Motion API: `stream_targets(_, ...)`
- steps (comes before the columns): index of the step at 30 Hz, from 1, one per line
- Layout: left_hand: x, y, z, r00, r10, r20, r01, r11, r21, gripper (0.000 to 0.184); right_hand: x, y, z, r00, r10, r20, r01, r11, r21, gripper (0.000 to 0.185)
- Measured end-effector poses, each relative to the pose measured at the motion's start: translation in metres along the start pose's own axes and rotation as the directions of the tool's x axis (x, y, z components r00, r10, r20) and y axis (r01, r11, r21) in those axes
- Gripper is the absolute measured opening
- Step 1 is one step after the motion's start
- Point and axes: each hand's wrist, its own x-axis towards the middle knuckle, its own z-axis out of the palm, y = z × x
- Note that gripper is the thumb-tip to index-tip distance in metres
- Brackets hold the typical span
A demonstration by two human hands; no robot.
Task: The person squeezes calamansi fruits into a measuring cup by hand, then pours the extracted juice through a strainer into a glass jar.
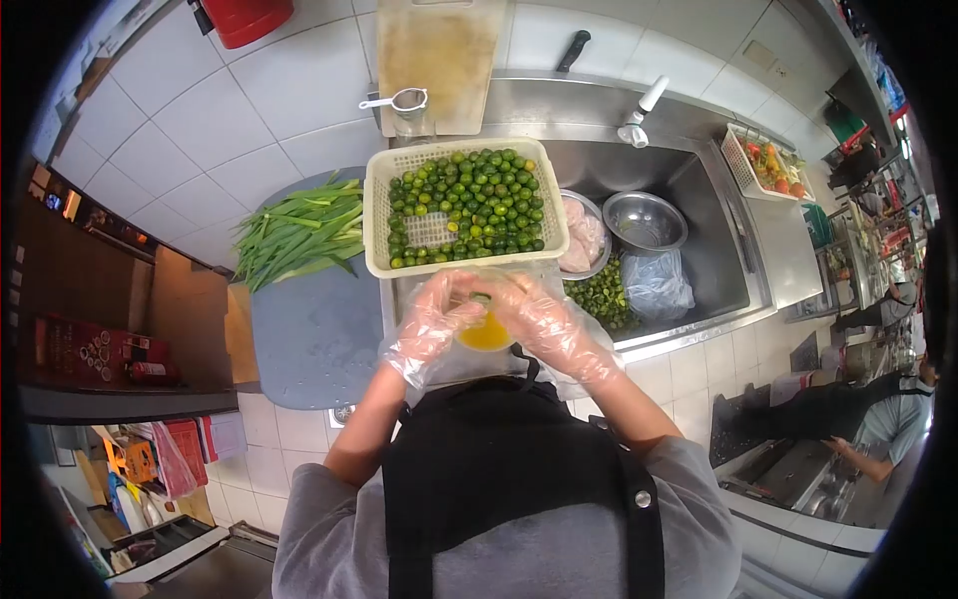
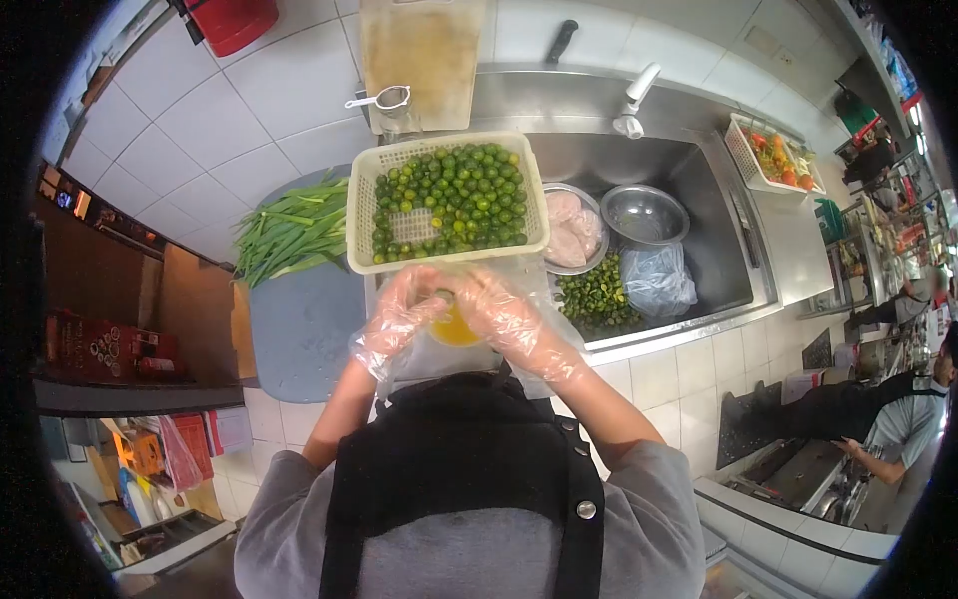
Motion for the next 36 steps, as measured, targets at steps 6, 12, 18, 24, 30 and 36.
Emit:
stream_targets(6, -0.006, -0.024, -0.007, 0.998, 0.033, -0.051, -0.034, 0.999, -0.026, 0.039, 0.007, 0.003, 0.012, 0.994, -0.023, 0.104, -0.006, 0.961, 0.275, 0.037)
stream_targets(12, -0.015, -0.028, 0.002, 0.992, 0.032, -0.124, -0.030, 0.999, 0.017, 0.038, 0.003, 0.007, 0.020, 0.997, -0.080, -0.010, 0.080, 0.997, -0.004, 0.036)
stream_targets(18, -0.016, -0.032, 0.006, 0.989, 0.106, -0.101, -0.090, 0.984, 0.154, 0.038, 0.001, 0.002, 0.027, 0.996, 0.094, -0.002, -0.089, 0.953, 0.291, 0.030)
stream_targets(24, -0.014, -0.029, 0.010, 0.982, 0.130, -0.140, -0.089, 0.960, 0.265, 0.035, 0.005, 0.007, 0.033, 0.996, 0.068, -0.059, -0.051, 0.969, 0.242, 0.027)
stream_targets(30, -0.013, -0.028, 0.016, 0.975, 0.177, -0.132, -0.144, 0.964, 0.224, 0.032, 0.000, 0.017, 0.031, 0.983, 0.162, 0.088, -0.184, 0.871, 0.456, 0.018)
stream_targets(36, -0.016, -0.006, 0.016, 0.975, 0.179, -0.130, -0.120, 0.922, 0.369, 0.041, -0.002, 0.022, 0.037, 0.915, 0.308, 0.261, -0.358, 0.319, 0.878, 0.023)
